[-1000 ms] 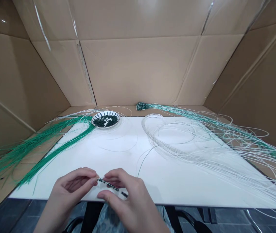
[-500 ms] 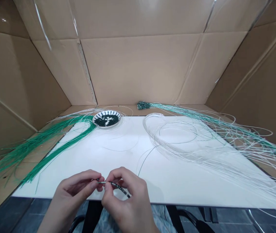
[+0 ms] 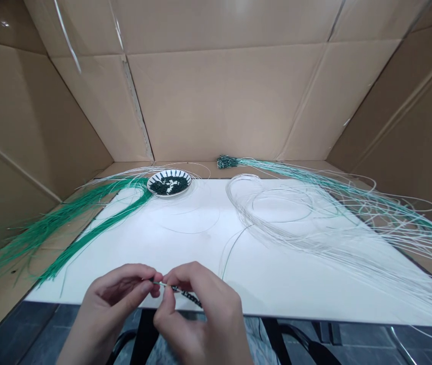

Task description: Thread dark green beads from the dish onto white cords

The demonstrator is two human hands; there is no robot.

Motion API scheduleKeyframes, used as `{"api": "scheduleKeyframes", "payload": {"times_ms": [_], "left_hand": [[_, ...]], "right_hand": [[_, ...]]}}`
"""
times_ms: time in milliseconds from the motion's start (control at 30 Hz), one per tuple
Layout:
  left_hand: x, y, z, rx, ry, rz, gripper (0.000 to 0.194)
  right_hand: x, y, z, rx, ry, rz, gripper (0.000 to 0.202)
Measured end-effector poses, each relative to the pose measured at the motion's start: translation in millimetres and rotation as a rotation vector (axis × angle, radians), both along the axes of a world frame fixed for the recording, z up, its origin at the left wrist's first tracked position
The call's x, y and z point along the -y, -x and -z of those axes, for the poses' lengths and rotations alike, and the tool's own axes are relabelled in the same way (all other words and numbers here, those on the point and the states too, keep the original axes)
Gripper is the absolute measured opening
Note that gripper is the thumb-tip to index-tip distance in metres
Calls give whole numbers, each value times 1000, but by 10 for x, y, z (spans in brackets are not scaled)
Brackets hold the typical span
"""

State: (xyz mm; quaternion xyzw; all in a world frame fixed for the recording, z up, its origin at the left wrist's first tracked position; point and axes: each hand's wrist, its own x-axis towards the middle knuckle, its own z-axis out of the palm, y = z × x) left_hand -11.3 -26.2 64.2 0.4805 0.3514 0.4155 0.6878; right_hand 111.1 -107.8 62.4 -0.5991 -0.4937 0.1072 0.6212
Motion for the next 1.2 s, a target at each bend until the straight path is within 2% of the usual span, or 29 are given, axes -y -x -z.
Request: {"api": "scheduleKeyframes", "payload": {"times_ms": [467,667,1033,1200], "left_hand": [[22,-29,-29,-14,-28,-9,11],[5,-11,7,-58,-110,-13,8],[15,-23,24,-15,-204,-41,13],[44,-41,-3,-3,-175,-22,12]], "right_hand": [[-7,-11,7,84,8,11,14],[-5,-22,18,133,-20,1,16],[8,5,29,100,29,7,15],[1,22,10,65,42,8,13]]}}
